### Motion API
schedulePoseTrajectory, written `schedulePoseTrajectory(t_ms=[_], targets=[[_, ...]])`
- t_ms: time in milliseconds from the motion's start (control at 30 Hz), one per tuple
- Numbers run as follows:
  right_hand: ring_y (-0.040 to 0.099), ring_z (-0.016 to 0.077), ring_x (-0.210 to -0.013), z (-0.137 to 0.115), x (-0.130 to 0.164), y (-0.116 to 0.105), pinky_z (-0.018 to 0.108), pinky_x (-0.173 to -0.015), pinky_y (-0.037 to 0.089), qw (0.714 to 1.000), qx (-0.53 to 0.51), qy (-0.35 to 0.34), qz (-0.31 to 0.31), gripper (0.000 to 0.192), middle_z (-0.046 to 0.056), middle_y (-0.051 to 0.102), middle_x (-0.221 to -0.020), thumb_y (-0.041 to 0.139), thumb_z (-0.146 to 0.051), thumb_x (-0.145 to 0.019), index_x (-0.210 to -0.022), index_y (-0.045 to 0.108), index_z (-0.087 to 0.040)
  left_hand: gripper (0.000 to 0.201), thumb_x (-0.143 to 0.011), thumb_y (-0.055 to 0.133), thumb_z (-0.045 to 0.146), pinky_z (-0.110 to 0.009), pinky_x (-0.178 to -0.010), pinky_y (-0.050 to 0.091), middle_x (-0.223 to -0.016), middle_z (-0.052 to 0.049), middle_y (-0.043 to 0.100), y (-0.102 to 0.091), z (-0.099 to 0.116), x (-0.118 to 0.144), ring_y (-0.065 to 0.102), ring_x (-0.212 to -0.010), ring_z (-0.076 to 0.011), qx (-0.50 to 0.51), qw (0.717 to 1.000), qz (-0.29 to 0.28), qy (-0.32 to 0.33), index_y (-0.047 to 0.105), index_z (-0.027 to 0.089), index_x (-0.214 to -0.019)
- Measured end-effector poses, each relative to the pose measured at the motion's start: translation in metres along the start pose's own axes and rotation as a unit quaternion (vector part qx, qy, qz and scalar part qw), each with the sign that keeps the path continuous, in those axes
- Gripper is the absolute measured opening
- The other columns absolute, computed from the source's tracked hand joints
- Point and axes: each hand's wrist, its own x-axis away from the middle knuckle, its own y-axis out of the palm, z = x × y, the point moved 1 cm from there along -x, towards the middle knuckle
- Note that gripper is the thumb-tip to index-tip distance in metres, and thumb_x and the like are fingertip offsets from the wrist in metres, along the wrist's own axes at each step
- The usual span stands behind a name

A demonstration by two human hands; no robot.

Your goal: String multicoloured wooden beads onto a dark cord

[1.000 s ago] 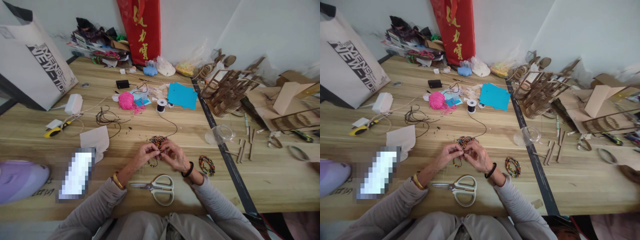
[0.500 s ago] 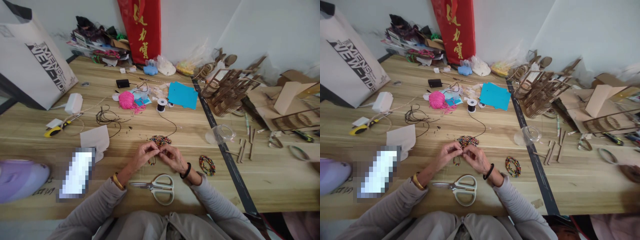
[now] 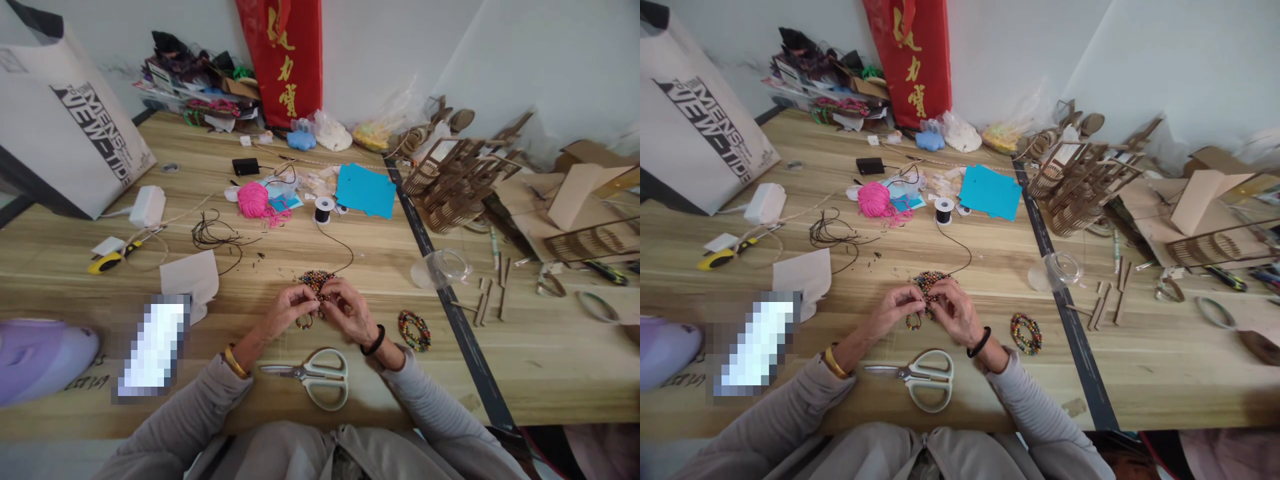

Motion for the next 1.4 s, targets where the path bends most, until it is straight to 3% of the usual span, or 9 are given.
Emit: schedulePoseTrajectory(t_ms=[100,233,433,633,833,1133,1233,1400], targets=[[0.058,0.0218,-0.099,0.002,-0.001,0.000,0.033,-0.072,0.050,0.999,0.006,-0.022,-0.027,0.023,0.013,0.060,-0.114,0.051,-0.029,-0.092,-0.112,0.059,-0.021,0.028,-0.074,0.069,0.040,-0.022,-0.057,0.045,-0.063,-0.001,0.063,0.001,-0.001,0.001,0.057,-0.059,-0.0107,0.000,0.999,-0.023,-0.026,0.058,0.014,-0.072],[0.061,0.0181,-0.081,0.005,-0.001,0.001,0.033,-0.073,0.050,0.998,0.020,-0.042,-0.036,0.015,0.007,0.065,-0.085,0.051,-0.029,-0.093,-0.095,0.063,-0.021,0.029,-0.075,0.068,0.040,-0.019,-0.051,0.043,-0.065,-0.002,0.064,0.002,0.000,0.003,0.058,-0.059,-0.0107,-0.016,0.998,-0.029,-0.057,0.057,0.014,-0.074],[0.057,0.0180,-0.077,0.001,-0.004,-0.007,0.032,-0.069,0.048,0.999,0.039,-0.035,-0.009,0.015,0.007,0.062,-0.081,0.053,-0.030,-0.092,-0.084,0.061,-0.020,0.029,-0.073,0.070,0.040,-0.018,-0.049,0.040,-0.066,-0.002,0.065,0.002,-0.001,0.002,0.055,-0.056,-0.0092,-0.011,0.997,-0.030,-0.071,0.058,0.014,-0.076],[0.054,0.0154,-0.072,0.000,-0.002,-0.016,0.026,-0.059,0.046,1.000,-0.003,0.016,0.027,0.017,0.004,0.057,-0.078,0.057,-0.033,-0.089,-0.080,0.058,-0.019,0.031,-0.067,0.076,0.037,-0.020,-0.056,0.042,-0.067,-0.003,0.066,-0.001,-0.007,-0.002,0.057,-0.060,-0.0108,-0.009,0.999,-0.015,-0.041,0.058,0.012,-0.072],[0.052,0.0140,-0.069,-0.001,-0.002,-0.028,0.025,-0.059,0.045,0.995,-0.079,0.050,0.047,0.022,0.002,0.053,-0.075,0.058,-0.038,-0.086,-0.076,0.055,-0.019,0.032,-0.065,0.079,0.038,-0.026,-0.064,0.046,-0.066,-0.003,0.067,-0.002,-0.007,-0.005,0.059,-0.062,-0.0125,-0.002,1.000,0.009,-0.026,0.060,0.012,-0.070],[0.050,0.0135,-0.066,-0.003,-0.004,-0.037,0.026,-0.059,0.042,0.991,-0.114,0.064,0.038,0.024,0.001,0.052,-0.071,0.061,-0.039,-0.084,-0.073,0.054,-0.019,0.028,-0.069,0.076,0.035,-0.027,-0.064,0.050,-0.066,-0.004,0.070,-0.003,0.000,-0.004,0.063,-0.061,-0.0134,0.031,0.998,0.057,-0.004,0.060,0.012,-0.072],[0.047,0.0117,-0.061,-0.003,-0.006,-0.045,0.024,-0.055,0.039,0.994,-0.088,0.068,0.016,0.025,0.000,0.051,-0.068,0.060,-0.038,-0.084,-0.071,0.053,-0.018,0.029,-0.069,0.076,0.034,-0.025,-0.059,0.049,-0.067,-0.004,0.071,-0.005,0.000,-0.004,0.062,-0.057,-0.0125,0.079,0.995,0.056,-0.008,0.058,0.013,-0.074],[0.038,0.0068,-0.050,0.003,-0.009,-0.060,0.020,-0.046,0.031,0.989,0.029,0.097,-0.110,0.023,0.000,0.054,-0.067,0.061,-0.036,-0.083,-0.075,0.059,-0.015,0.030,-0.067,0.078,0.033,-0.024,-0.054,0.049,-0.063,-0.003,0.070,-0.006,-0.001,-0.003,0.061,-0.052,-0.0118,0.125,0.992,0.015,-0.028,0.056,0.012,-0.070]])
